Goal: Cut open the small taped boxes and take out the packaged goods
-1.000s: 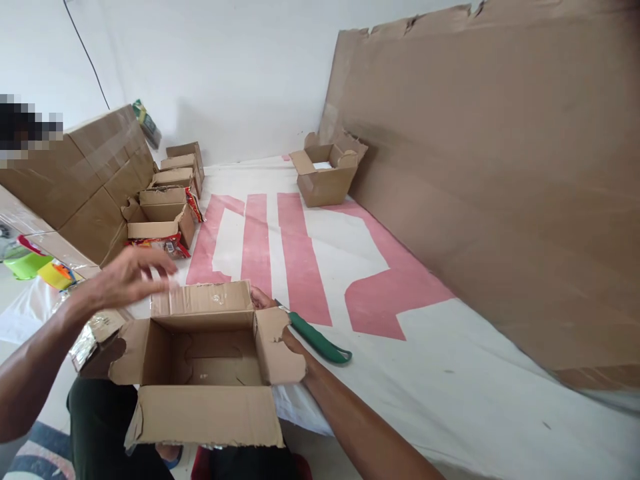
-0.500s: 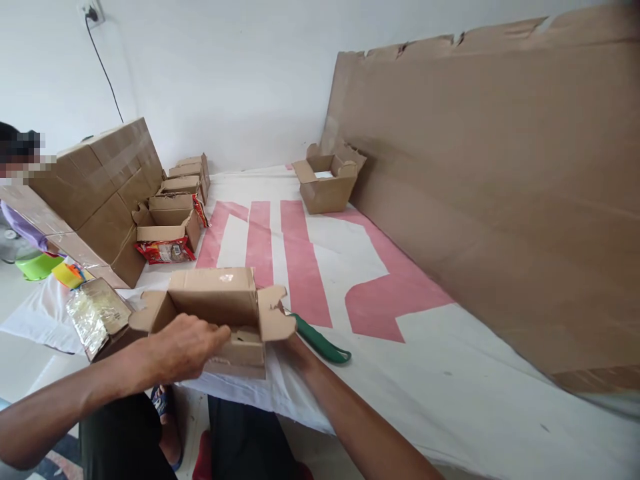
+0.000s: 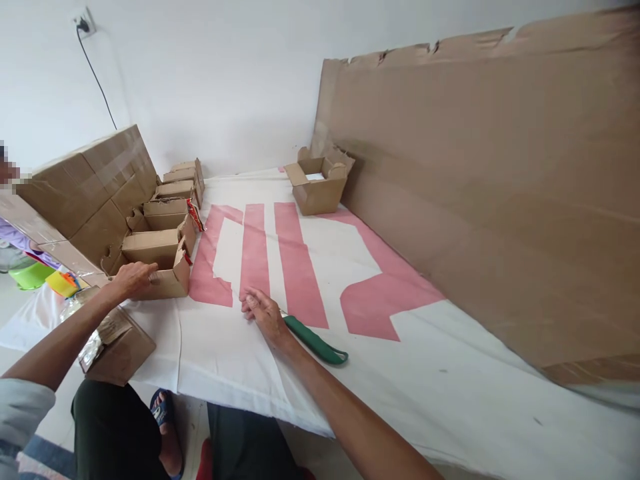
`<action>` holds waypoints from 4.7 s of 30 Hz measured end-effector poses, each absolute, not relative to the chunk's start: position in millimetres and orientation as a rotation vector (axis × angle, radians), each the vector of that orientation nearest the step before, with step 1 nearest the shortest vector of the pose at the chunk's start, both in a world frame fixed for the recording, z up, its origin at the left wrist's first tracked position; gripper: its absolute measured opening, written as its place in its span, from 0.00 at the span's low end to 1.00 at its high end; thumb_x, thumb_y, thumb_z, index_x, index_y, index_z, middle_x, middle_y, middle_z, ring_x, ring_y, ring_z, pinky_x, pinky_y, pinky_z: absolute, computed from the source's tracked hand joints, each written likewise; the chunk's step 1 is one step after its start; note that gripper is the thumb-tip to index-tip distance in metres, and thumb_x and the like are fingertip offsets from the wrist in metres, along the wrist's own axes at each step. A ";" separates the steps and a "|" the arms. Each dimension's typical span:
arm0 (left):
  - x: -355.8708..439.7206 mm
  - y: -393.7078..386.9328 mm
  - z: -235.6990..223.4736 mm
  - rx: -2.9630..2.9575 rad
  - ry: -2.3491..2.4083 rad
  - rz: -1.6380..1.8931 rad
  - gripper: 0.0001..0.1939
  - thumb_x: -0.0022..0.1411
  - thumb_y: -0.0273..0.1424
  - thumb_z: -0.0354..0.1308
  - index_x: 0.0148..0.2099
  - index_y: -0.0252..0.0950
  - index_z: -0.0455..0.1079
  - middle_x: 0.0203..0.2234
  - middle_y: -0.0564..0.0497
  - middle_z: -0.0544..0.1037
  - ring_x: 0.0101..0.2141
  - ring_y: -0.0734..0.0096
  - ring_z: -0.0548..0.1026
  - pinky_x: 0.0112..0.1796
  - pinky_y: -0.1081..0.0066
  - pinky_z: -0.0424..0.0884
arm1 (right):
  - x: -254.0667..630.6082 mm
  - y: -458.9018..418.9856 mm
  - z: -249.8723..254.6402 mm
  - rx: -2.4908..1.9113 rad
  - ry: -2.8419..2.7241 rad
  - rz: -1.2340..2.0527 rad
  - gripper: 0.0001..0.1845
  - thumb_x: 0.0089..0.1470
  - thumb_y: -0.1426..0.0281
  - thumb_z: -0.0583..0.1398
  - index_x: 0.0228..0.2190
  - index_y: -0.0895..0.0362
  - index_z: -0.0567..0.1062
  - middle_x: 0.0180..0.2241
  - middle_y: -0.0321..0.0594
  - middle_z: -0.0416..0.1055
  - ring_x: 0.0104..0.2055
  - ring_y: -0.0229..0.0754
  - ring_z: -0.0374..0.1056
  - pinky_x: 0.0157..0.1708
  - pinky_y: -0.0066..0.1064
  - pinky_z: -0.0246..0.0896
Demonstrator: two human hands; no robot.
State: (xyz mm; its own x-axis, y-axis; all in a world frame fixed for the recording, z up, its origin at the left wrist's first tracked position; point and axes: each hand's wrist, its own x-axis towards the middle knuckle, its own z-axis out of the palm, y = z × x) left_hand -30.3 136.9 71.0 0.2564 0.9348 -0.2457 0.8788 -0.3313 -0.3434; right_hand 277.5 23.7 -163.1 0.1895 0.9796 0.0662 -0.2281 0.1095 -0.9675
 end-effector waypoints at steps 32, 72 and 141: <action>-7.2 232.1 49.3 -2.266 -1.703 0.498 0.18 0.77 0.39 0.60 0.63 0.39 0.77 0.64 0.34 0.84 0.64 0.36 0.82 0.55 0.54 0.78 | 281.4 16.7 -163.2 -1.075 -1.014 1.153 0.36 0.62 0.41 0.67 0.59 0.52 0.83 0.46 0.47 0.84 0.38 0.47 0.77 0.35 0.40 0.78; -247.7 29.5 65.8 -1.831 -2.430 -1.397 0.24 0.61 0.49 0.75 0.44 0.33 0.79 0.38 0.45 0.85 0.44 0.55 0.83 0.52 0.54 0.81 | 285.1 8.1 -191.9 -1.185 -1.119 1.001 0.40 0.56 0.35 0.69 0.52 0.56 0.83 0.40 0.47 0.87 0.32 0.45 0.77 0.30 0.38 0.75; -87.7 -41.4 -44.3 -2.793 -1.993 -2.058 0.24 0.62 0.53 0.77 0.50 0.41 0.87 0.68 0.39 0.78 0.69 0.40 0.76 0.62 0.52 0.81 | 368.3 -81.1 -153.6 -1.837 -1.241 0.487 0.27 0.64 0.44 0.58 0.41 0.53 0.81 0.35 0.48 0.78 0.37 0.56 0.76 0.35 0.47 0.76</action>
State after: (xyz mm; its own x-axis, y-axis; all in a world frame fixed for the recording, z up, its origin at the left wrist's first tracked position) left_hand -87.7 -41.4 -44.3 0.1526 0.9644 0.2162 0.1853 -0.2428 0.9522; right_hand 368.3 -81.1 -153.6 0.4331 0.8914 0.1331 0.5625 -0.1519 -0.8127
